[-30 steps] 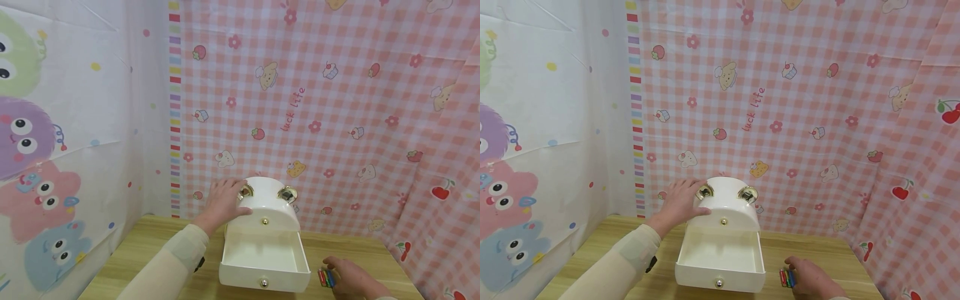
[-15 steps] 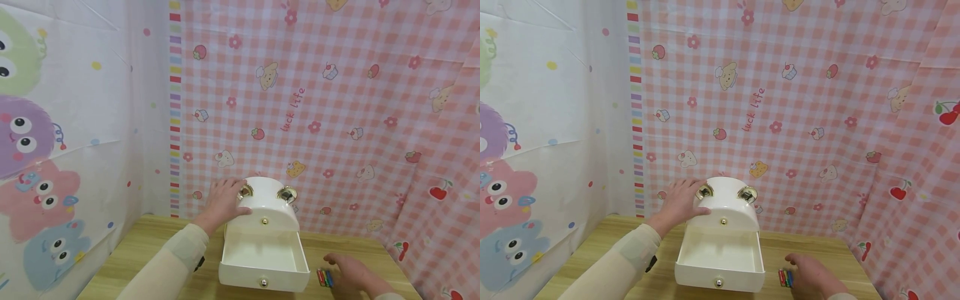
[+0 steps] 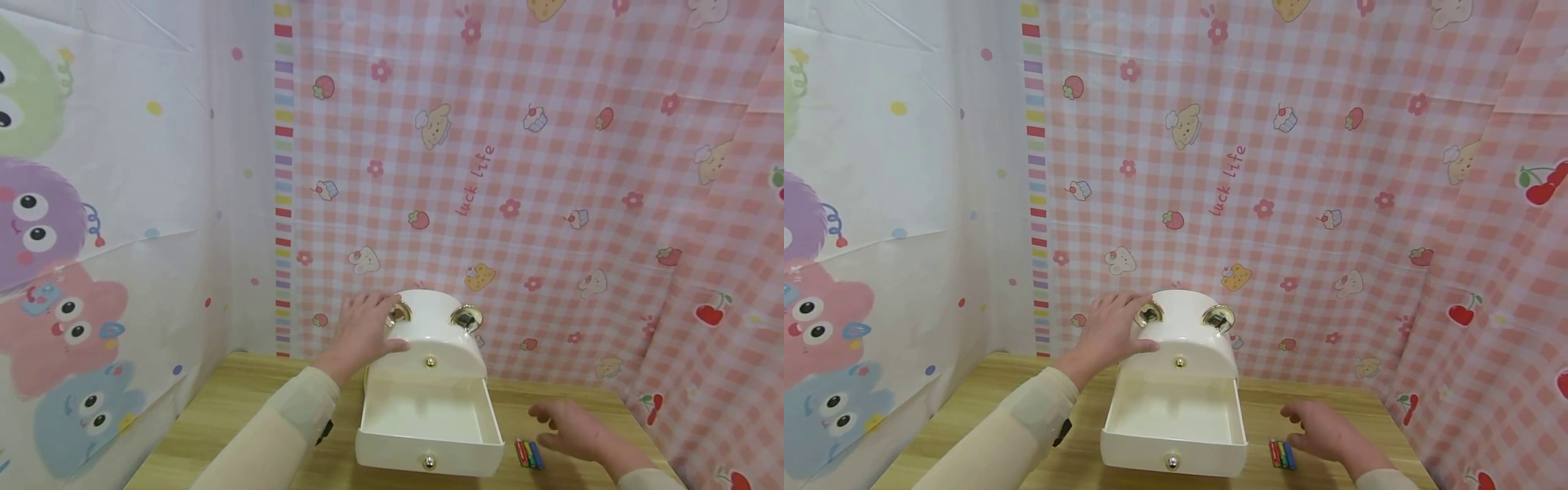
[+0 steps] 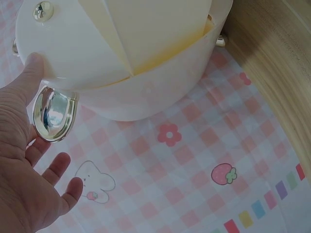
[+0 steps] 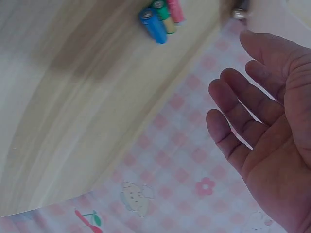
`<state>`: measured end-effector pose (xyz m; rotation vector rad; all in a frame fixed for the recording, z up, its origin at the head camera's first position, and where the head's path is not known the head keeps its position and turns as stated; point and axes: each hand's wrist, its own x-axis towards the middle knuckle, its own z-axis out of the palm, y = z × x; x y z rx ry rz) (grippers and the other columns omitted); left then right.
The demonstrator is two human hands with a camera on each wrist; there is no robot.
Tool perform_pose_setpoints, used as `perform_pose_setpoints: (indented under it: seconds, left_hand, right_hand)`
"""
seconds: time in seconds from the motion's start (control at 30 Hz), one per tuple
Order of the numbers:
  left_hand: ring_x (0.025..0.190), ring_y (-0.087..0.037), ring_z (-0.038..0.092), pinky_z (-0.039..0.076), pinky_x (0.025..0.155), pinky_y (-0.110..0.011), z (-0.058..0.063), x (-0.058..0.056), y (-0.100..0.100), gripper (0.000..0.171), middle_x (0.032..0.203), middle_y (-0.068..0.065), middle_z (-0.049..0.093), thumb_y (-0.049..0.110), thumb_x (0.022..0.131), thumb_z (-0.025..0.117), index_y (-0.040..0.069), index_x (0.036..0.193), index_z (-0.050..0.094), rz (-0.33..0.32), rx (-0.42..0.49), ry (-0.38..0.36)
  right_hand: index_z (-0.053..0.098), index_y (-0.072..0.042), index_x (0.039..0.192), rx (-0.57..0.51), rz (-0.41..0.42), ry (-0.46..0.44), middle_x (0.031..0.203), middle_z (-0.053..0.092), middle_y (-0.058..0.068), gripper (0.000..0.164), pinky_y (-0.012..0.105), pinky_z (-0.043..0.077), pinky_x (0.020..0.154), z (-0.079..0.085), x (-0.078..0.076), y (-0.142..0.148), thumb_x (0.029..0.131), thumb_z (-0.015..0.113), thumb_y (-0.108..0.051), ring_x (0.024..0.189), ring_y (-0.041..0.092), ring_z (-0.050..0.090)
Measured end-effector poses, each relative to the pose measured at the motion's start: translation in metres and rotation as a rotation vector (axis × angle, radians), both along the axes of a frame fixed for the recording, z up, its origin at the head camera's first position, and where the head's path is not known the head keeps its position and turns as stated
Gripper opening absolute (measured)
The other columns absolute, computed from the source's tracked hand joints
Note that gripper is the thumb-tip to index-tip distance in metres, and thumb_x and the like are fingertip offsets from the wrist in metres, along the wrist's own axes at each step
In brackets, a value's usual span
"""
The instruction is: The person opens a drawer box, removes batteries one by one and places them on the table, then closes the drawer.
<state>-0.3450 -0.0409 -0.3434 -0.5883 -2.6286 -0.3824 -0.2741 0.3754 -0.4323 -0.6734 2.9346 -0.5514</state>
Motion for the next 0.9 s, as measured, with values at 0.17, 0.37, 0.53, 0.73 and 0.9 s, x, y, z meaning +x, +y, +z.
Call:
perform_pose_setpoints:
  seconds: [0.17, 0.37, 0.53, 0.73, 0.9]
  left_hand:
    - [0.145, -0.033, 0.051, 0.038, 0.122, -0.057, 0.000, 0.000, 0.001, 0.095, 0.156, -0.005, 0.057, 0.060, 0.080, 0.089, 0.020, 0.158, 0.052, 0.002, 0.001, -0.007]
    - [0.146, -0.033, 0.051, 0.037, 0.123, -0.057, -0.001, -0.002, 0.001, 0.095, 0.157, -0.005, 0.057, 0.061, 0.080, 0.088, 0.020, 0.159, 0.051, 0.011, -0.002, -0.013]
    - [0.145, -0.034, 0.051, 0.037, 0.123, -0.058, 0.000, -0.001, 0.002, 0.095, 0.157, -0.005, 0.057, 0.060, 0.080, 0.089, 0.020, 0.158, 0.052, 0.009, 0.002, -0.011]
    - [0.145, -0.034, 0.051, 0.037, 0.123, -0.057, 0.000, -0.001, 0.001, 0.096, 0.156, -0.005, 0.057, 0.060, 0.080, 0.089, 0.019, 0.158, 0.052, 0.008, 0.001, -0.004]
    - [0.145, -0.033, 0.051, 0.037, 0.123, -0.057, 0.000, 0.000, 0.001, 0.096, 0.156, -0.005, 0.057, 0.061, 0.080, 0.089, 0.020, 0.158, 0.052, 0.008, -0.003, -0.007]
  right_hand:
    - [0.071, 0.001, 0.123, 0.019, -0.084, 0.016, 0.112, 0.077, 0.016, 0.036, 0.046, 0.065, 0.079, 0.014, 0.005, -0.012, 0.094, 0.081, -0.018, 0.095, 0.031, 0.074]
    - [0.074, -0.002, 0.120, 0.039, -0.029, 0.128, 0.109, 0.079, 0.012, 0.031, 0.033, 0.064, 0.074, 0.038, 0.013, -0.026, 0.095, 0.081, -0.020, 0.088, 0.019, 0.074]
    - [0.077, -0.007, 0.116, 0.056, 0.023, 0.209, 0.108, 0.081, 0.008, 0.026, 0.028, 0.062, 0.072, 0.058, 0.019, -0.043, 0.095, 0.081, -0.022, 0.085, 0.012, 0.073]
    - [0.080, -0.014, 0.110, 0.085, 0.057, 0.279, 0.100, 0.082, -0.001, 0.017, 0.028, 0.062, 0.071, 0.078, 0.023, -0.070, 0.095, 0.079, -0.021, 0.083, 0.009, 0.073]
    - [0.079, -0.017, 0.110, 0.083, 0.122, 0.296, 0.096, 0.081, -0.005, 0.014, 0.028, 0.061, 0.070, 0.089, 0.026, -0.092, 0.096, 0.077, -0.019, 0.082, 0.005, 0.071]
